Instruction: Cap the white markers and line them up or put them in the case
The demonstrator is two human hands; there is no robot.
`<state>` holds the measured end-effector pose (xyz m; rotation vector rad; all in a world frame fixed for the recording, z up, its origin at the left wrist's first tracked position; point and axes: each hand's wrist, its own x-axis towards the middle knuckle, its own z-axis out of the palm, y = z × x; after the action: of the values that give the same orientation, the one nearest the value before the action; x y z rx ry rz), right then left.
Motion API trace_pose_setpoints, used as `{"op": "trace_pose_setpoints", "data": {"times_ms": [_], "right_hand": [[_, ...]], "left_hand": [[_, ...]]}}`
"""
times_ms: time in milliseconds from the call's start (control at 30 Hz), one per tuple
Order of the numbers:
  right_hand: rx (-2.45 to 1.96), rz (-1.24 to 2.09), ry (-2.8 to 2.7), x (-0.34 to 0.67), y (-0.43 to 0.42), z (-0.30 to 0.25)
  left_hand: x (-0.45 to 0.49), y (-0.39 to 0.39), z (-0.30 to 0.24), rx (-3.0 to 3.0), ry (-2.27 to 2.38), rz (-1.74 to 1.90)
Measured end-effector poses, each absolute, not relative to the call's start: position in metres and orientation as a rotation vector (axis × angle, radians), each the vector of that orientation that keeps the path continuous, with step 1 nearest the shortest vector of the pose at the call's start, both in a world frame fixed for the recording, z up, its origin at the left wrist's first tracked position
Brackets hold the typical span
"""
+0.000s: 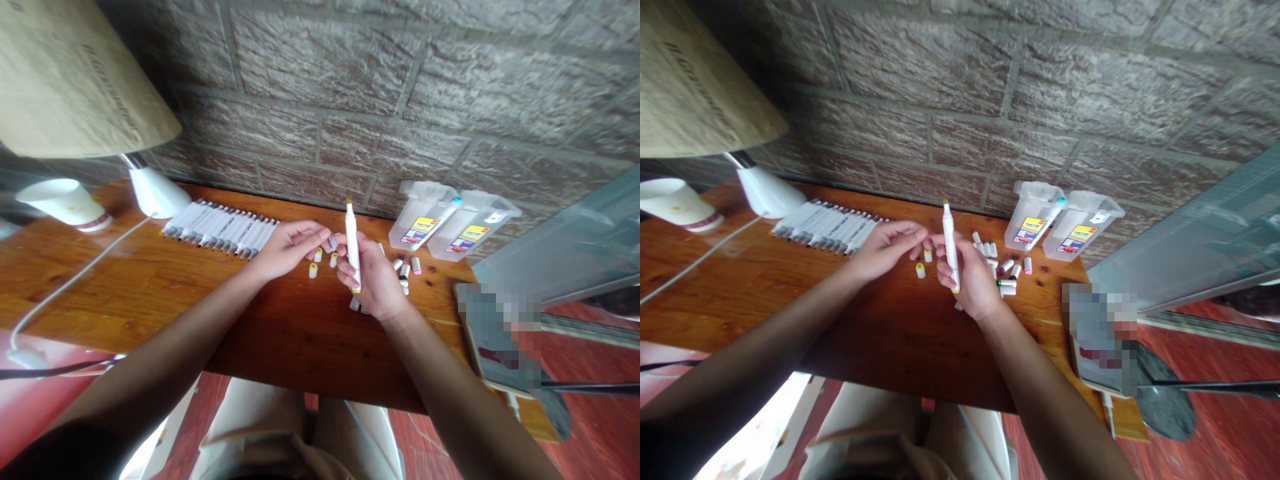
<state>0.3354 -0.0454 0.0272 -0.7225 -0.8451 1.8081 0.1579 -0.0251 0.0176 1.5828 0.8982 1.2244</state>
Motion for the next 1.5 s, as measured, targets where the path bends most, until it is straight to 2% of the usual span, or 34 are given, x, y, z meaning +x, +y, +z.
{"op": "trace_pose_setpoints", "data": {"times_ms": [333, 400, 567, 700, 900, 1033, 1167, 1500], "right_hand": [[-0.761, 1.734, -1.087, 0.327, -0.051, 0.011], [-0.867, 1.564, -1.270, 0.329, -0.050, 0.007], [-1.043, 0.715, -1.880, 0.336, -0.050, 0.000], [-0.950, 0.521, -2.150, 0.331, -0.049, -0.008], [-1.002, 0.595, -2.207, 0.335, -0.044, -0.011], [-1.108, 0.885, -1.678, 0.352, -0.036, 0.004], [-1.035, 1.091, -1.179, 0.363, -0.029, 0.021], [-0.905, 1.045, -1.000, 0.364, -0.026, 0.025]], "left_hand": [[0.160, -0.030, 0.020, 1.491, 0.741, 1.098], [0.159, -0.028, 0.019, 1.424, 0.746, 1.186], [0.152, -0.016, 0.018, 1.159, 0.805, 1.433], [0.149, -0.012, 0.017, 1.125, 0.842, 1.430], [0.153, -0.017, 0.018, 1.261, 0.949, 1.321], [0.155, -0.021, 0.021, 1.456, 0.984, 1.190], [0.156, -0.024, 0.019, 1.645, 0.983, 1.072], [0.155, -0.022, 0.013, 1.771, 0.936, 1.027]]}}
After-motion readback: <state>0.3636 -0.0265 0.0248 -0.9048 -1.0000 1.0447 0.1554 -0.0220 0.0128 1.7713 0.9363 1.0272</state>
